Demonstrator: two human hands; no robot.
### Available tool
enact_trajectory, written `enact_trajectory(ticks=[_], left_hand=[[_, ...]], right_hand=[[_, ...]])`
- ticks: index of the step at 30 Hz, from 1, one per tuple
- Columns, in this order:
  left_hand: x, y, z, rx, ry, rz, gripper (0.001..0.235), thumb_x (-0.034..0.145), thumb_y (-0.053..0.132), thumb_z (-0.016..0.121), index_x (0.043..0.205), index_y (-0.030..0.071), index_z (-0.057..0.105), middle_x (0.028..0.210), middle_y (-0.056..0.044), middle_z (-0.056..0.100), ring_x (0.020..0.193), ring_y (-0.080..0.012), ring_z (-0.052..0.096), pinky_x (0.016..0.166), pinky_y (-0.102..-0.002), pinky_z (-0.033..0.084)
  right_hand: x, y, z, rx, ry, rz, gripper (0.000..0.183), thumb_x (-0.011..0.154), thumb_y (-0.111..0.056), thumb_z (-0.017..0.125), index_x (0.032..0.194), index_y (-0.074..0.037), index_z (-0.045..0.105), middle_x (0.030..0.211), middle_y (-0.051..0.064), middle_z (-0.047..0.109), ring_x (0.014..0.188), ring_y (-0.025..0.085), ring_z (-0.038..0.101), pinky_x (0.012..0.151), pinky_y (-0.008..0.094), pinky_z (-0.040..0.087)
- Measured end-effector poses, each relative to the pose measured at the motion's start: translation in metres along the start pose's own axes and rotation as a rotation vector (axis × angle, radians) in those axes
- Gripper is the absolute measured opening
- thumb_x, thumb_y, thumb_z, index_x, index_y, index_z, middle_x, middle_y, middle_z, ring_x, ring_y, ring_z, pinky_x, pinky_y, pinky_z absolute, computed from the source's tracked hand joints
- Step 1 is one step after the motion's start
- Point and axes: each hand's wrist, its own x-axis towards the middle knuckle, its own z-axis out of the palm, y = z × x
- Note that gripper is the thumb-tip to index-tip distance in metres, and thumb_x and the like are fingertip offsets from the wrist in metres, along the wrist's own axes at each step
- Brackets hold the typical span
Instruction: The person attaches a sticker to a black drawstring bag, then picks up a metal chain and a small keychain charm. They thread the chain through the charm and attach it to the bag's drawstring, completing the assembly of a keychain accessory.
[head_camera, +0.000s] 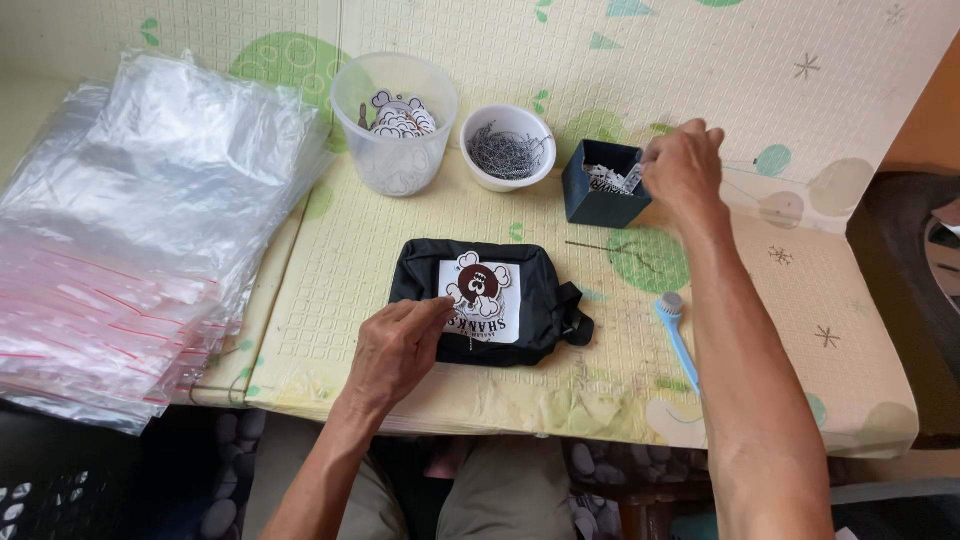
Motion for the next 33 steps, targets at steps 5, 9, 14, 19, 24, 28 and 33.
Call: enact_trajectory(ticks=[5, 9, 14, 19, 24, 28, 33], left_hand=[[0.000, -0.001, 0.000, 0.010, 0.003, 0.016, 0.011, 0.096, 0.010, 0.066, 0.100, 0.016, 0.075, 0.065, -0.008, 0.069, 0.063, -0.0268, 0.073, 0.065, -0.036, 0.060], [0.001, 0.001, -0.002, -0.006, 0.003, 0.030, 0.012, 0.096, 0.007, 0.066, 0.100, 0.014, 0.074, 0.066, -0.009, 0.069, 0.064, -0.0278, 0.073, 0.065, -0.036, 0.060], [-0.001, 0.001, -0.003, 0.008, -0.020, 0.038, 0.013, 0.096, 0.005, 0.065, 0.101, 0.013, 0.074, 0.067, -0.010, 0.071, 0.064, -0.0277, 0.073, 0.064, -0.035, 0.060], [0.000, 0.002, -0.003, 0.034, -0.019, 0.050, 0.013, 0.097, 0.006, 0.064, 0.102, 0.014, 0.073, 0.068, -0.009, 0.070, 0.064, -0.0271, 0.073, 0.065, -0.036, 0.060], [-0.001, 0.000, -0.001, 0.057, -0.025, 0.043, 0.014, 0.097, 0.007, 0.063, 0.101, 0.016, 0.074, 0.066, -0.006, 0.069, 0.063, -0.0249, 0.072, 0.063, -0.035, 0.059], [-0.002, -0.001, 0.000, 0.051, -0.021, 0.053, 0.014, 0.098, 0.008, 0.063, 0.101, 0.016, 0.074, 0.066, -0.007, 0.068, 0.063, -0.0268, 0.072, 0.062, -0.036, 0.059], [-0.002, 0.003, -0.002, 0.051, 0.010, 0.077, 0.015, 0.097, 0.005, 0.063, 0.100, 0.015, 0.075, 0.065, -0.007, 0.067, 0.062, -0.0252, 0.070, 0.062, -0.034, 0.058]], right_hand=[[-0.034, -0.025, -0.060, 0.080, 0.126, -0.165, 0.002, 0.096, -0.010, 0.078, 0.097, -0.010, 0.076, 0.107, 0.021, 0.059, 0.107, 0.048, 0.055, 0.096, 0.053, 0.049], [-0.091, -0.104, -0.103, 0.424, 0.003, -0.275, 0.008, 0.098, -0.001, 0.068, 0.101, -0.007, 0.073, 0.092, 0.023, 0.072, 0.096, 0.045, 0.069, 0.089, 0.055, 0.053], [-0.125, -0.179, -0.095, 0.626, -0.365, -0.352, 0.019, 0.098, 0.002, 0.062, 0.105, -0.007, 0.077, 0.096, 0.021, 0.076, 0.089, 0.038, 0.073, 0.090, 0.050, 0.057], [-0.122, -0.208, -0.054, 0.416, -0.526, -0.505, 0.017, 0.093, -0.006, 0.066, 0.103, -0.013, 0.079, 0.100, 0.016, 0.079, 0.101, 0.043, 0.072, 0.091, 0.055, 0.055], [-0.117, -0.214, -0.027, 0.149, -0.516, -0.644, 0.013, 0.088, -0.016, 0.070, 0.088, -0.024, 0.080, 0.088, 0.005, 0.078, 0.090, 0.033, 0.075, 0.083, 0.046, 0.059], [-0.121, -0.217, -0.025, 0.285, -0.526, -0.664, 0.012, 0.087, -0.016, 0.073, 0.088, -0.026, 0.080, 0.088, 0.006, 0.077, 0.091, 0.035, 0.074, 0.084, 0.047, 0.059], [-0.152, -0.222, -0.060, 0.649, -0.394, -0.467, 0.011, 0.095, -0.012, 0.069, 0.095, -0.018, 0.078, 0.081, 0.005, 0.078, 0.079, 0.024, 0.076, 0.077, 0.038, 0.060]])
